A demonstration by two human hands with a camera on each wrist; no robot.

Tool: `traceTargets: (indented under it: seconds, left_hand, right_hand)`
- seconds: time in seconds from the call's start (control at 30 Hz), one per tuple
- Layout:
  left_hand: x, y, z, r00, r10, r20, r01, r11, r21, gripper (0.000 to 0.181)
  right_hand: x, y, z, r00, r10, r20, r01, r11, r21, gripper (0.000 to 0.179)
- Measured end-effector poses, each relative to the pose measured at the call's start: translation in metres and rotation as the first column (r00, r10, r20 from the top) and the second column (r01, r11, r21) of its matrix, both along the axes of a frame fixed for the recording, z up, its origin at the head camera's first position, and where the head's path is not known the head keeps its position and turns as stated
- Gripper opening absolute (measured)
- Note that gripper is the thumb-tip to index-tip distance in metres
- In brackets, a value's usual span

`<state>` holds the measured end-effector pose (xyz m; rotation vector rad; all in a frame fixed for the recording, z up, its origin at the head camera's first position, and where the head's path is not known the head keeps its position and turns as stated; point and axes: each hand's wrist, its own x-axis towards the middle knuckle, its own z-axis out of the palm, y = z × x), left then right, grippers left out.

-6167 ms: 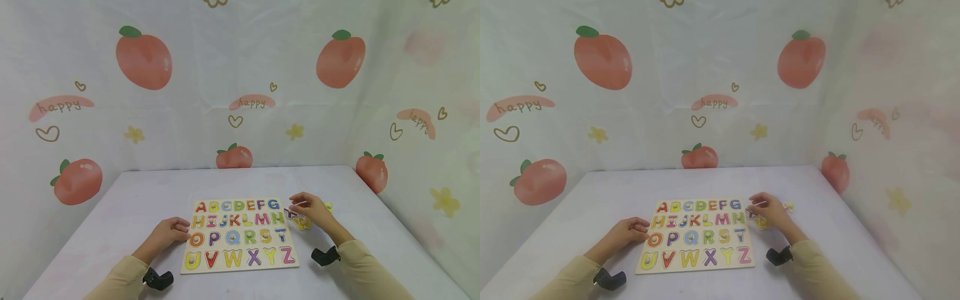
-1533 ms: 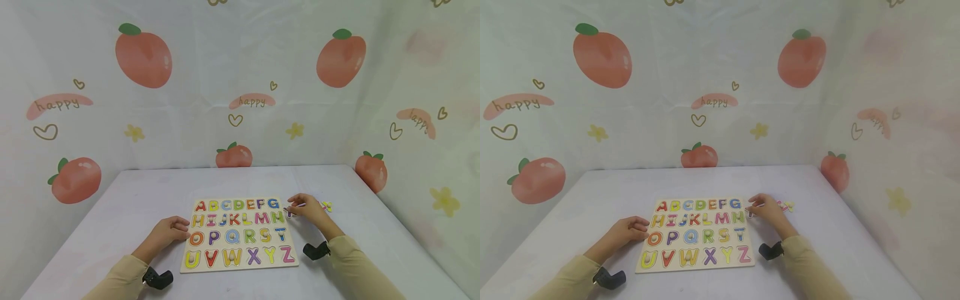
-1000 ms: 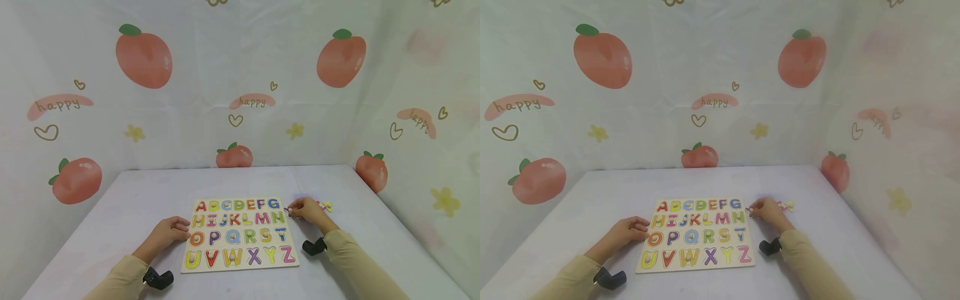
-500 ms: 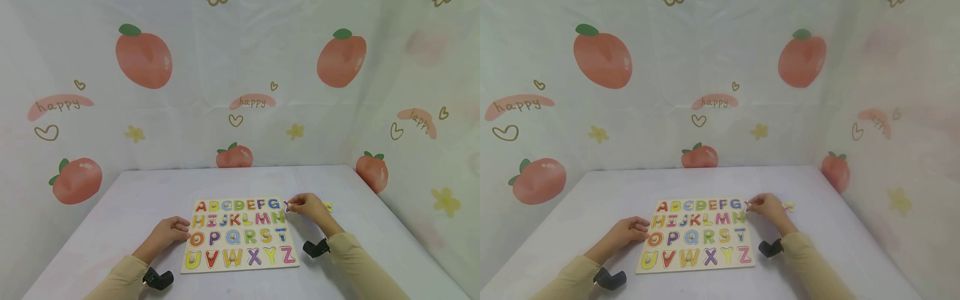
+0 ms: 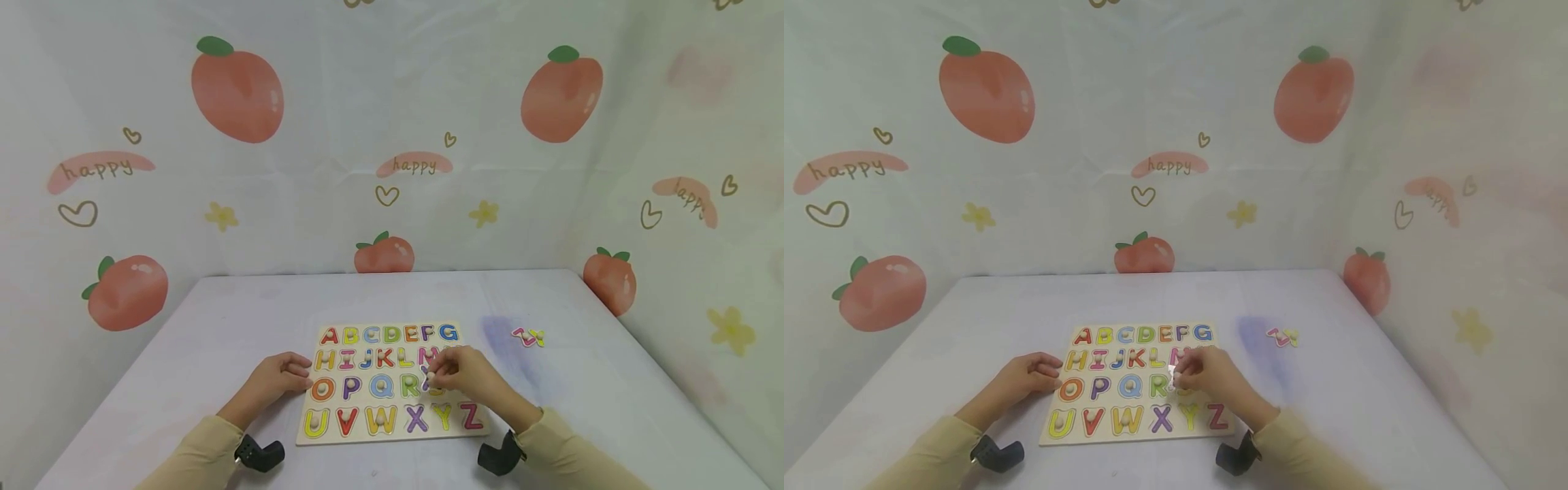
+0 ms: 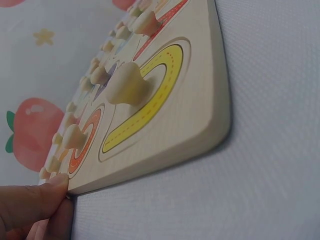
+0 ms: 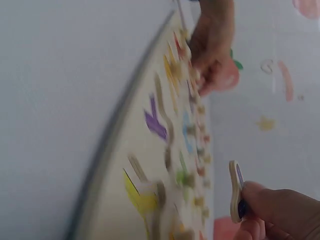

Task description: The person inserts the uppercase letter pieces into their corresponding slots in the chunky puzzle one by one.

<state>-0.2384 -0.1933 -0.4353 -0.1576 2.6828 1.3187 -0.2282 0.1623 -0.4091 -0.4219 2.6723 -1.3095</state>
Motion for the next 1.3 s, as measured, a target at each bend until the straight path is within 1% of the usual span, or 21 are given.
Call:
traceTargets:
  seconds: [0.1, 0.27, 0.37, 0.53, 0.73, 0.9, 1.1, 1.3]
  left_hand:
    - [0.000, 0.000, 0.001, 1.000, 0.001, -0.002, -0.001, 1.000, -0.001, 0.040]
    - [0.000, 0.001, 0.001, 1.000, 0.005, -0.004, -0.005, 1.000, 0.004, 0.039]
    - [0.000, 0.001, 0.000, 1.000, 0.006, -0.002, -0.006, 1.000, 0.007, 0.039]
    - [-0.001, 0.001, -0.001, 1.000, 0.006, -0.002, -0.006, 1.000, 0.003, 0.039]
    - [0.000, 0.000, -0.001, 1.000, 0.008, 0.002, -0.008, 1.000, 0.008, 0.039]
    - [0.000, 0.000, -0.001, 1.000, 0.009, 0.001, -0.009, 1.000, 0.012, 0.038]
    - [-0.001, -0.001, -0.003, 1.000, 0.008, -0.002, -0.008, 1.000, -0.001, 0.039]
    - [-0.001, -0.001, -0.003, 1.000, 0.004, -0.005, -0.004, 1.000, -0.004, 0.039]
  right_hand:
    - [0.009, -0.009, -0.004, 0.999, 0.037, 0.006, -0.037, 0.999, -0.006, 0.010]
    - [0.019, -0.017, -0.012, 0.996, 0.092, 0.006, -0.092, 0.996, 0.004, 0.011]
    - [0.023, -0.020, -0.015, 0.992, 0.125, 0.008, -0.125, 0.992, -0.004, 0.013]
    - [0.028, -0.022, -0.019, 0.988, 0.153, 0.017, -0.154, 0.988, 0.011, 0.013]
    - [0.029, -0.024, -0.023, 0.989, 0.148, 0.018, -0.149, 0.988, 0.029, 0.013]
    - [0.029, -0.026, -0.024, 0.990, 0.139, 0.035, -0.140, 0.990, 0.027, 0.013]
    - [0.029, -0.027, -0.022, 0.990, 0.136, 0.046, -0.138, 0.990, 0.031, 0.013]
    - [0.030, -0.029, -0.019, 0.989, 0.124, 0.082, -0.128, 0.991, 0.043, 0.014]
